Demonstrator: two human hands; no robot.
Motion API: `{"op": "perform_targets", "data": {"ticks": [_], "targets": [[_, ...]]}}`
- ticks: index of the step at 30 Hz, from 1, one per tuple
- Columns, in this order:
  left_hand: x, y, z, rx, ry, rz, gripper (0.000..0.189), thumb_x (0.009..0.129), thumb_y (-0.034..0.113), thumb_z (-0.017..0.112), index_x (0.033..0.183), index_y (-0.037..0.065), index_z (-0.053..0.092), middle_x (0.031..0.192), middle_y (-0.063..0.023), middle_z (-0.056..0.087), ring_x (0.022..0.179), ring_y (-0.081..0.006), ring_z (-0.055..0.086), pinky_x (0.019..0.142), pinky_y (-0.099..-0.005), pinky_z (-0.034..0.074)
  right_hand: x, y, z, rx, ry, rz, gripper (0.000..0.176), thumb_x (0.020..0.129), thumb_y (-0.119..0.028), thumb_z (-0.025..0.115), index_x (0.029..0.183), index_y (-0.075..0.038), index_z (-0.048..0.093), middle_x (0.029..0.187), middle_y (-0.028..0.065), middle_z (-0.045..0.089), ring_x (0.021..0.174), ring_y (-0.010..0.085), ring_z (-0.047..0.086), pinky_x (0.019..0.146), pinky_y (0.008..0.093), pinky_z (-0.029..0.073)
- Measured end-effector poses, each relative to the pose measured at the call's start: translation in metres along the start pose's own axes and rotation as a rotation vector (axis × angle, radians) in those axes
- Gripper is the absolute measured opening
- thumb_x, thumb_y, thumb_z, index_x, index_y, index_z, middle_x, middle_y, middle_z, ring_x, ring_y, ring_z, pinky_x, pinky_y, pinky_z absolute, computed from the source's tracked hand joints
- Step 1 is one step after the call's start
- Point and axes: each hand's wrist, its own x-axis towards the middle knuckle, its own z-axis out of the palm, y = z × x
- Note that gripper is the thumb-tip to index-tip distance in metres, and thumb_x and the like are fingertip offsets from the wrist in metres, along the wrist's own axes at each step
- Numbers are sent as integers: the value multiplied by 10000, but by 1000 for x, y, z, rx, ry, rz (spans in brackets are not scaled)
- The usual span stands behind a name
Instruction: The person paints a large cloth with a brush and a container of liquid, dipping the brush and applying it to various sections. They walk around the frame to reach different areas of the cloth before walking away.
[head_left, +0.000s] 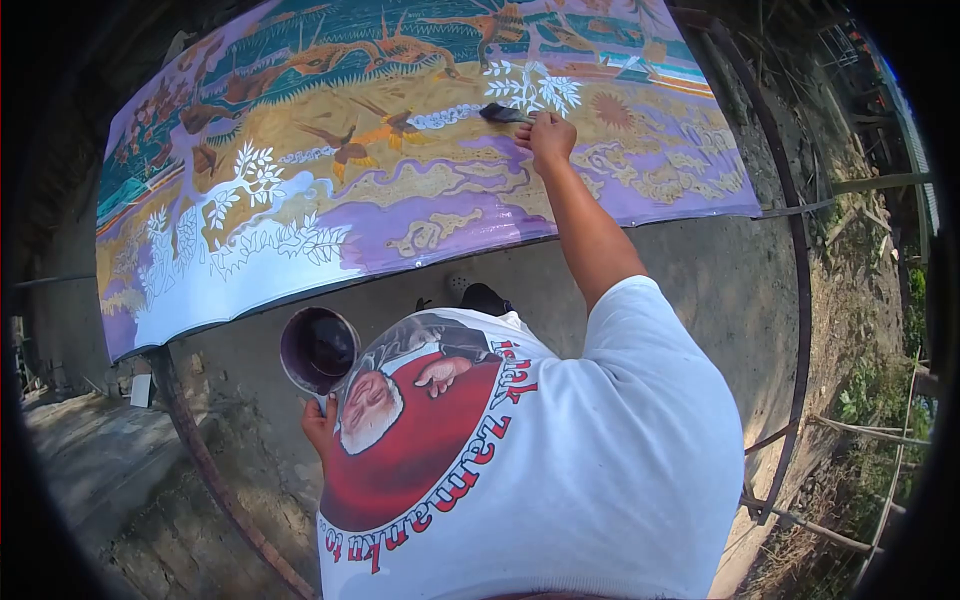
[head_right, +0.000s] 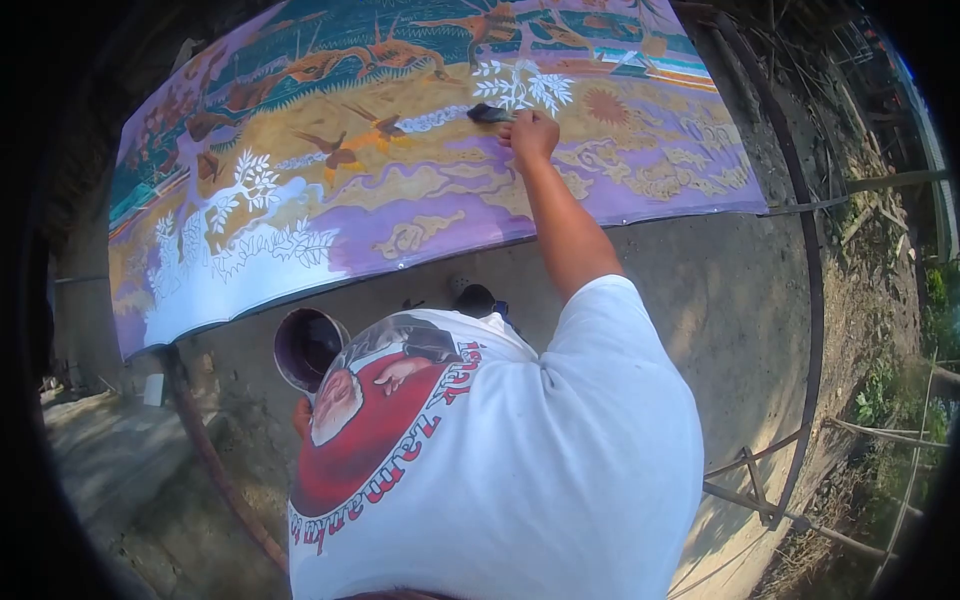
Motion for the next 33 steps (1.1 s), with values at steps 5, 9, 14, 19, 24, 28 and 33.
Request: {"op": "perform_targets", "data": {"ticks": [5, 9, 14, 19, 24, 28, 33], "targets": [[-1, 12, 12, -56, 1, -105, 467, 966, 155, 713, 677, 84, 354, 640, 64, 319, 623, -50, 280, 504, -289, 215, 11, -10, -10, -38, 69, -24, 252, 997, -109, 488, 1058, 94, 624, 776, 163, 656, 564, 204, 644, 478, 335, 563], [0, 35, 26, -169, 9, -192, 471, 975, 156, 707, 677, 92, 347, 643, 70, 315, 617, -45, 274, 501, -286, 203, -8, -16, -4, -78, -53, 46, 244, 991, -90, 481, 1046, 96, 629, 774, 154, 658, 565, 204, 647, 492, 331, 575], [2, 34, 27, -89, -16, -163, 457, 978, 139, 704, 681, 97, 359, 661, 80, 327, 631, -35, 289, 502, -280, 206, -2, -8, -2, -93, -11, -49, 254, 1009, -111, 485, 1051, 89, 635, 770, 150, 662, 571, 206, 656, 510, 329, 587], [2, 10, 27, -125, -15, -109, 441, 967, 130, 716, 684, 82, 380, 663, 73, 333, 629, -39, 288, 501, -281, 204, -19, -2, 5, -83, -170, -7, 276, 1037, -152, 489, 1078, 80, 631, 766, 138, 658, 578, 196, 654, 527, 328, 591], [-5, 0, 32, -145, 29, -111, 442, 965, 126, 718, 684, 69, 382, 668, 72, 336, 635, -42, 304, 503, -281, 208, -12, 8, 15, -52, -68, -41, 277, 1049, -157, 487, 1072, 77, 634, 764, 133, 657, 585, 189, 657, 525, 329, 592], [-6, 16, 36, -126, 11, -120, 371, 971, 135, 713, 711, 50, 462, 679, 71, 407, 648, -40, 347, 516, -261, 256, -35, 12, 45, -137, -285, 10, 276, 1054, -164, 495, 1057, 68, 646, 767, 128, 657, 590, 183, 663, 524, 321, 589], [-14, 21, 35, -156, 34, -153, 311, 974, 145, 712, 746, 44, 527, 692, 68, 466, 658, -40, 374, 533, -247, 297, -4, 13, 29, -104, -206, -49, 269, 1056, -169, 506, 1079, 50, 661, 787, 126, 662, 597, 190, 668, 545, 324, 597]]}}
